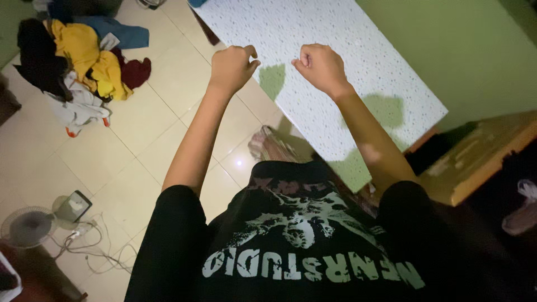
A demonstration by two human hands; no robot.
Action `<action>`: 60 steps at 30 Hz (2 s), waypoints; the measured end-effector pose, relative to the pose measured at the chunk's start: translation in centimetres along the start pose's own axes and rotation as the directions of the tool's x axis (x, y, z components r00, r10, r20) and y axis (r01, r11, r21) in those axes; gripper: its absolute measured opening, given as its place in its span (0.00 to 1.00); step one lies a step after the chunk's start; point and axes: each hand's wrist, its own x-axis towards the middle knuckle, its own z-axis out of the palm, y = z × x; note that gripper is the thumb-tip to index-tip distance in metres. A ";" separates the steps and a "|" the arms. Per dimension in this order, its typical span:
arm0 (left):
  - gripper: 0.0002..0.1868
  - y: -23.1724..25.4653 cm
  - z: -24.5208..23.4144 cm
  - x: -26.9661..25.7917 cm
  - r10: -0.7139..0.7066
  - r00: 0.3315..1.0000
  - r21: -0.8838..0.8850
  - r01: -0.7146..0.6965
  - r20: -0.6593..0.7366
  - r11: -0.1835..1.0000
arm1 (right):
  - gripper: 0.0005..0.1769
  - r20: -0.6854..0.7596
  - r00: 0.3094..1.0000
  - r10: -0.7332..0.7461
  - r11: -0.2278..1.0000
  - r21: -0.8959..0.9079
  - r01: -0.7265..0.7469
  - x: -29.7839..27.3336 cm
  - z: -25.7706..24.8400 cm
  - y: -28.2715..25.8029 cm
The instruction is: The person folds a brown patterned cloth and a blue patterned cloth on a table and places them into a drawer.
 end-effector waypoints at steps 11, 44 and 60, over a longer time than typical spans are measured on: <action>0.10 -9.8 -4.4 8.0 0.077 0.992 0.030 -0.075 -0.100 0.997 | 0.21 -0.013 0.999 -0.046 0.999 -0.025 0.045 14.8 3.6 -1.0; 0.06 -21.7 -9.6 23.4 0.294 0.894 -0.073 -0.336 -0.338 0.939 | 0.17 -0.126 0.969 0.212 0.977 -0.004 -0.214 27.2 6.5 -1.3; 0.28 -30.5 -8.3 31.1 -0.188 0.696 -0.095 0.170 -0.693 0.981 | 0.20 -0.245 0.913 0.326 0.943 0.010 -0.334 29.1 6.9 -0.6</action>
